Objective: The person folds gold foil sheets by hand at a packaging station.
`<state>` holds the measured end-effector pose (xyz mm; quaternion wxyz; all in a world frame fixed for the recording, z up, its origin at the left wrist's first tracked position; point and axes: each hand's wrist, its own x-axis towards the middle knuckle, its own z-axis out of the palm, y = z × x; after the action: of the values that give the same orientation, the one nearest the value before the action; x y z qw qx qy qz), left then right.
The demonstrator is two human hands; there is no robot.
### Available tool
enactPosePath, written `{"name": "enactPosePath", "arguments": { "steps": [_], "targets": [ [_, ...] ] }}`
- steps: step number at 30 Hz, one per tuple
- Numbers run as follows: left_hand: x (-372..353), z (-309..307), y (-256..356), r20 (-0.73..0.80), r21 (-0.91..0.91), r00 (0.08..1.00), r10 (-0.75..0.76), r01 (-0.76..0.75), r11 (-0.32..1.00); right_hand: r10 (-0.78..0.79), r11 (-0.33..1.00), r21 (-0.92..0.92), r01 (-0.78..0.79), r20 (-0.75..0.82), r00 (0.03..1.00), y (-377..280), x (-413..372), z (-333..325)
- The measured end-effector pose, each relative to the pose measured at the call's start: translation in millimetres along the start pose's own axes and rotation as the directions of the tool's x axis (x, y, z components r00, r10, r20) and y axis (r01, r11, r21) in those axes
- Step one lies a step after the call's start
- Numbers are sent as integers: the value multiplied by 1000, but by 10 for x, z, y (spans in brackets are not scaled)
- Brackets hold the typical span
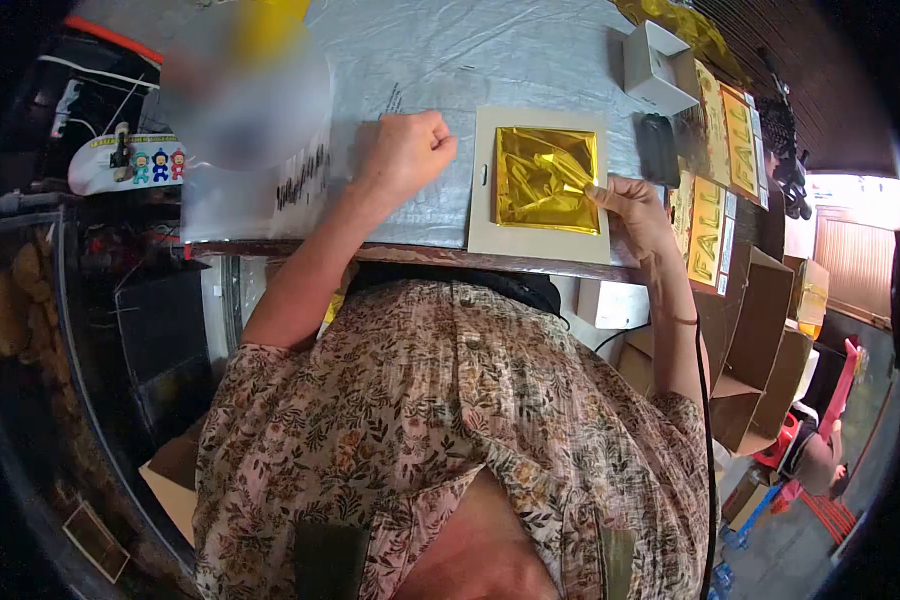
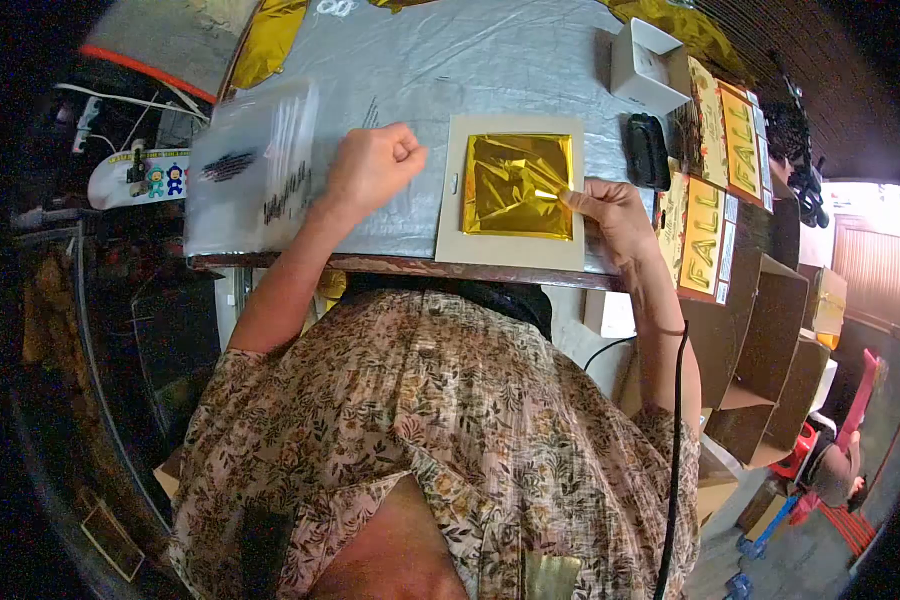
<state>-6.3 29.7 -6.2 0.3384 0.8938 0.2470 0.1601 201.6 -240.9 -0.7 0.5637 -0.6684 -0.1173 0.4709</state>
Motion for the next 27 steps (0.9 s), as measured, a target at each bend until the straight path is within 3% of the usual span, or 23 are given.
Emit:
{"name": "enactPosePath", "arguments": {
  "steps": [4, 10, 13, 15, 19, 22, 27],
  "targets": [
    [-21, 28, 124, 49, -85, 998, 39, -34, 996, 15, 998, -59, -9, 103, 995, 33, 161, -248],
    [-18, 70, 129, 137, -113, 987, 78, -63, 992, -38, 996, -74, 42, 52, 998, -30, 158, -160],
    [18, 72, 113, 183, -184, 983, 21, 13, 983, -50, 990, -128, 56, 50, 997, -34, 188, -186],
    [45, 103, 89, 285, -294, 955, -82, 169, 941, -91, 974, -200, 104, 71, 993, -53, 196, -187],
    [66, 100, 127, 305, -258, 945, -120, 203, 944, -116, 980, -153, 126, 74, 991, 3, 206, -96],
    [70, 149, 74, 326, -250, 938, -119, 207, 946, -156, 970, -189, 152, -7, 988, 1, 169, 26],
    [21, 144, 109, 209, -191, 975, -72, 113, 975, -142, 977, -167, 134, -35, 989, -10, 155, 132]
  ]
}}
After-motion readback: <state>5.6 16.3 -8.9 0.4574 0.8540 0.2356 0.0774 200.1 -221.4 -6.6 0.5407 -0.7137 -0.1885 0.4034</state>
